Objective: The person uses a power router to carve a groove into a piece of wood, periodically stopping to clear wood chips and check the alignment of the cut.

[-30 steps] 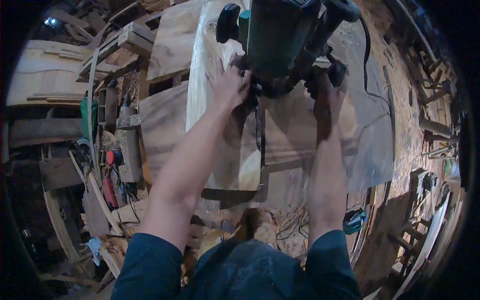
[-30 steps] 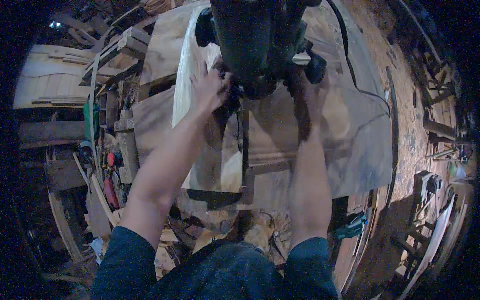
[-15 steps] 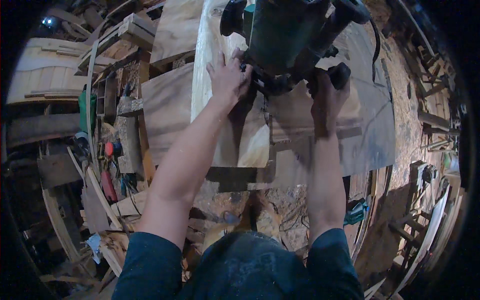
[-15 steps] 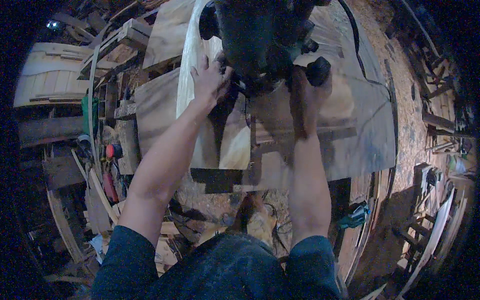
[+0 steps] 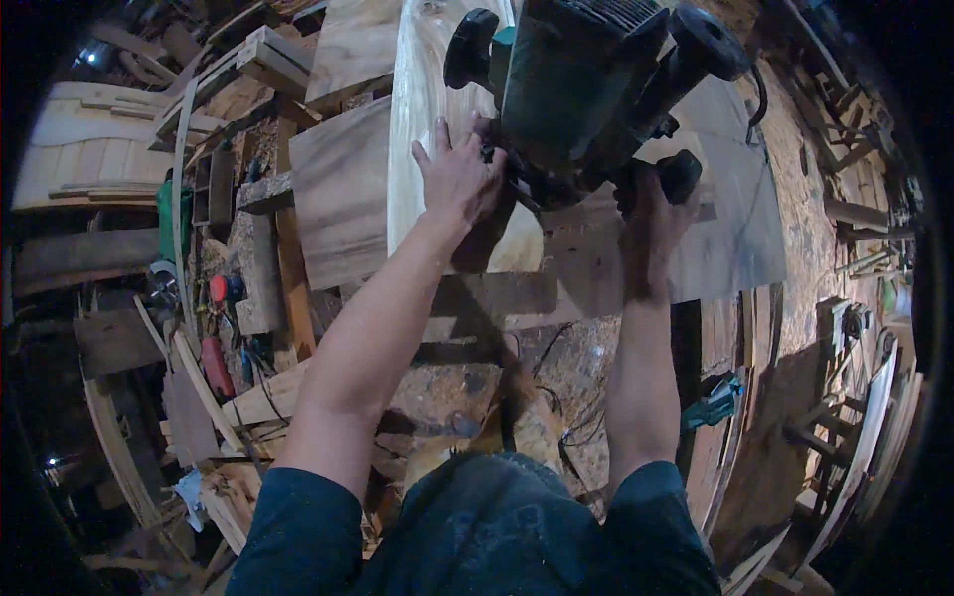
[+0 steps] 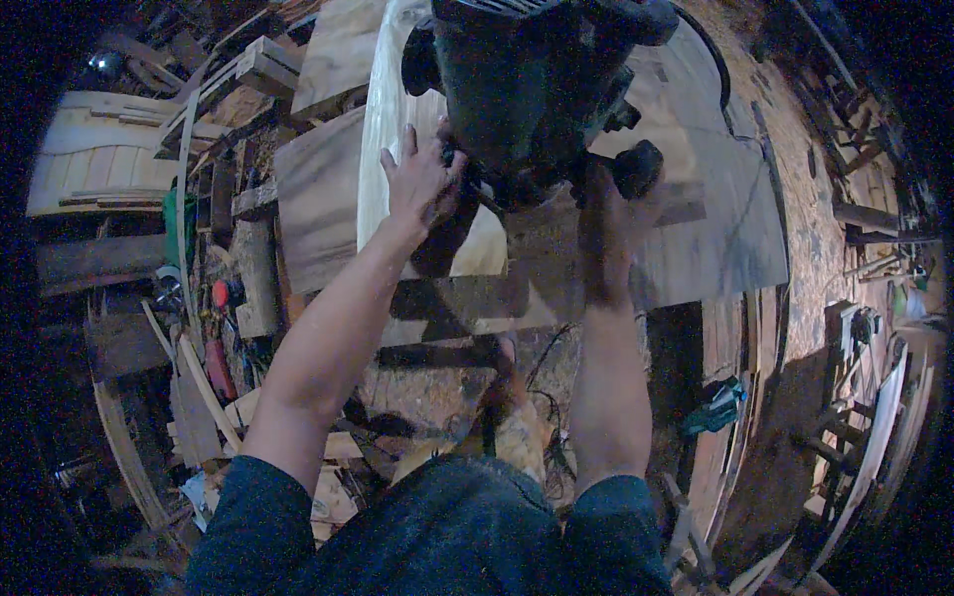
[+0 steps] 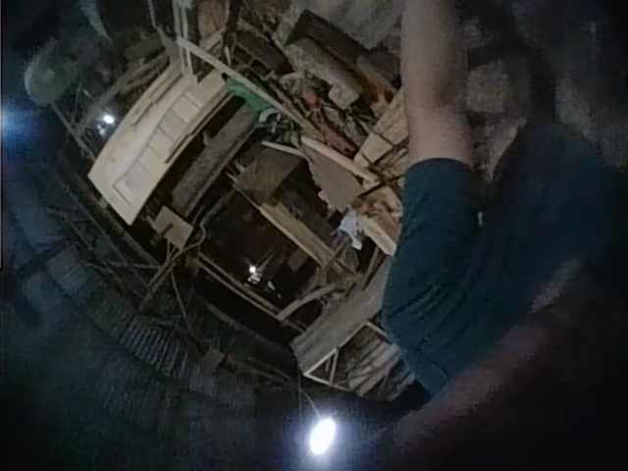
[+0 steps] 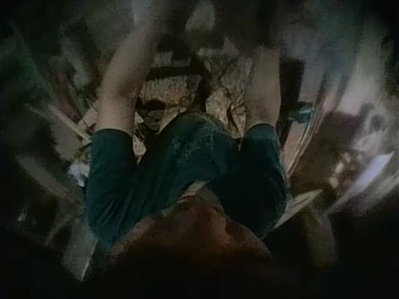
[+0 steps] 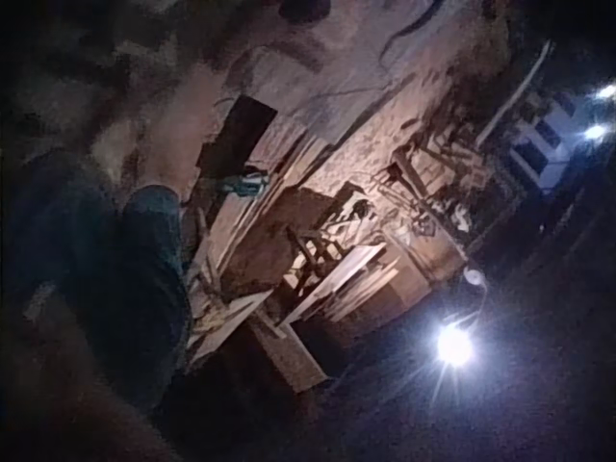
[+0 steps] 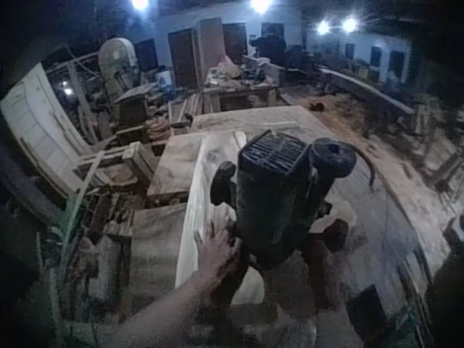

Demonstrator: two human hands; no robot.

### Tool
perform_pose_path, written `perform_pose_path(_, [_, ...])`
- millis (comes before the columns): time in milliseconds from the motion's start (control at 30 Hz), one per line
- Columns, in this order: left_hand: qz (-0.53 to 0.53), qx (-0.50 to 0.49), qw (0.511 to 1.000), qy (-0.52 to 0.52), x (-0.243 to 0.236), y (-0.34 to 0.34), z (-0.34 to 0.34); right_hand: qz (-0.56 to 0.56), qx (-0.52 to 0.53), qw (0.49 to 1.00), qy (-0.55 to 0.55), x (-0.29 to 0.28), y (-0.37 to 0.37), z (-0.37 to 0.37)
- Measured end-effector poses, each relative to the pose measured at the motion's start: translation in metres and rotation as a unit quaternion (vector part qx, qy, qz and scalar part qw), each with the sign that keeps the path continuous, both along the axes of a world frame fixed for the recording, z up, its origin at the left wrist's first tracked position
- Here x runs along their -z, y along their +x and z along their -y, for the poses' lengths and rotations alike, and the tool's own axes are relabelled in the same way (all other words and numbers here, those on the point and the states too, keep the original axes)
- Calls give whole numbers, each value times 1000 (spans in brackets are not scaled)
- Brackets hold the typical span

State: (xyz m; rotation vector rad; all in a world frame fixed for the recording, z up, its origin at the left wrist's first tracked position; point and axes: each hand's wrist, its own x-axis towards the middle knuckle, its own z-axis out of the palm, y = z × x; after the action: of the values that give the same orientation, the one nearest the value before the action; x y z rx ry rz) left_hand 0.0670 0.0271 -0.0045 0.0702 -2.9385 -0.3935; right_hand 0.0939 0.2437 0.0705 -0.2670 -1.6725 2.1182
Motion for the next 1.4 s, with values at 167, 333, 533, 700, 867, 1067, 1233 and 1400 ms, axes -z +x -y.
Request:
perform_pose_path(167, [19, 2, 1000, 1, -2, 21, -6, 34, 34, 995, 92, 18, 22, -15])
perform_pose_path(333, [8, 19, 1000, -7, -3, 40, -9, -43, 59, 997, -14, 2, 43, -2])
perform_pose_path(533, [-13, 35, 999, -32, 1, 63, -15, -35, 46, 998, -9, 3, 73, -16])
perform_pose_path(700, [-17, 43, 999, -24, 4, 76, -16, -27, 69, 997, -12, -3, 92, -8])
perform_pose_path(867, [-10, 65, 998, -9, 0, 80, -13, -32, 86, 996, 4, 12, 104, -16])
perform_pose_path(1067, [12, 83, 996, -15, 5, 87, -8, -4, 98, 995, 8, 4, 131, -3])
perform_pose_path(1233, [-9, 101, 995, -24, 9, 88, -5, -27, 134, 991, 15, 12, 145, -1])
perform_pose_path(1400, [-23, 118, 993, -11, 13, 86, -2, -55, 123, 990, 50, 16, 156, 1])
